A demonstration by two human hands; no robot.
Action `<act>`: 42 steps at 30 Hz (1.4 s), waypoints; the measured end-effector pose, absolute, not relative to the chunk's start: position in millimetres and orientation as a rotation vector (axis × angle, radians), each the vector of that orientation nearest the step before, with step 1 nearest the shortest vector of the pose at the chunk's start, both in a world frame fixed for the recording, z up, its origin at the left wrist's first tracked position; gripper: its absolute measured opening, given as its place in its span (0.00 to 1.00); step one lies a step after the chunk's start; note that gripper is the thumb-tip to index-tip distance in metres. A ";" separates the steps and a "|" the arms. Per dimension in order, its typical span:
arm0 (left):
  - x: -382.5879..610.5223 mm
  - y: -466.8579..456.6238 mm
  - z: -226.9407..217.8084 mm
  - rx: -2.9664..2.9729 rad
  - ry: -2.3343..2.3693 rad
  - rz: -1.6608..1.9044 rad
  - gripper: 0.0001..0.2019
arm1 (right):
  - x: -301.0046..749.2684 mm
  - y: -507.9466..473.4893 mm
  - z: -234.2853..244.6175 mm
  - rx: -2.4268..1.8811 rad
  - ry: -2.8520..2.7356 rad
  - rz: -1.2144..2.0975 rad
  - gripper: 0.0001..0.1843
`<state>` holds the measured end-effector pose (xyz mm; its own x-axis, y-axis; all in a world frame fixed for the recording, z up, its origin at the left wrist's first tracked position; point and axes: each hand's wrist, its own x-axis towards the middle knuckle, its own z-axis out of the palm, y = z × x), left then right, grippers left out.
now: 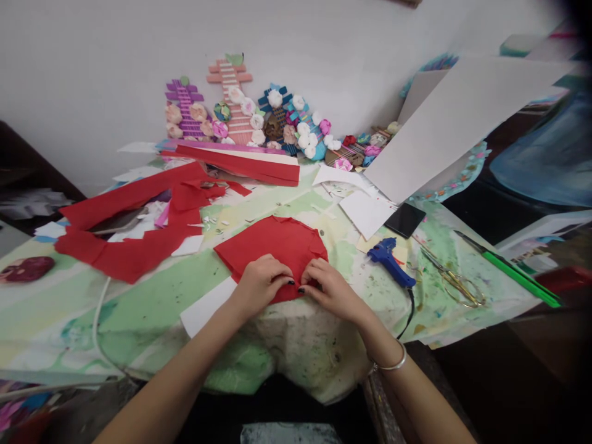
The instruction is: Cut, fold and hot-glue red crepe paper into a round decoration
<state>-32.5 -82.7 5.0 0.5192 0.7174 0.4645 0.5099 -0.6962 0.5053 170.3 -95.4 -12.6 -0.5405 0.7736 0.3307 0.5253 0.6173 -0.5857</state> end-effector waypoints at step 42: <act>-13.2 -110.7 -10.4 2.338 1.213 1.036 0.03 | 175.7 -99.3 -16.4 -0.949 -2.080 0.594 0.10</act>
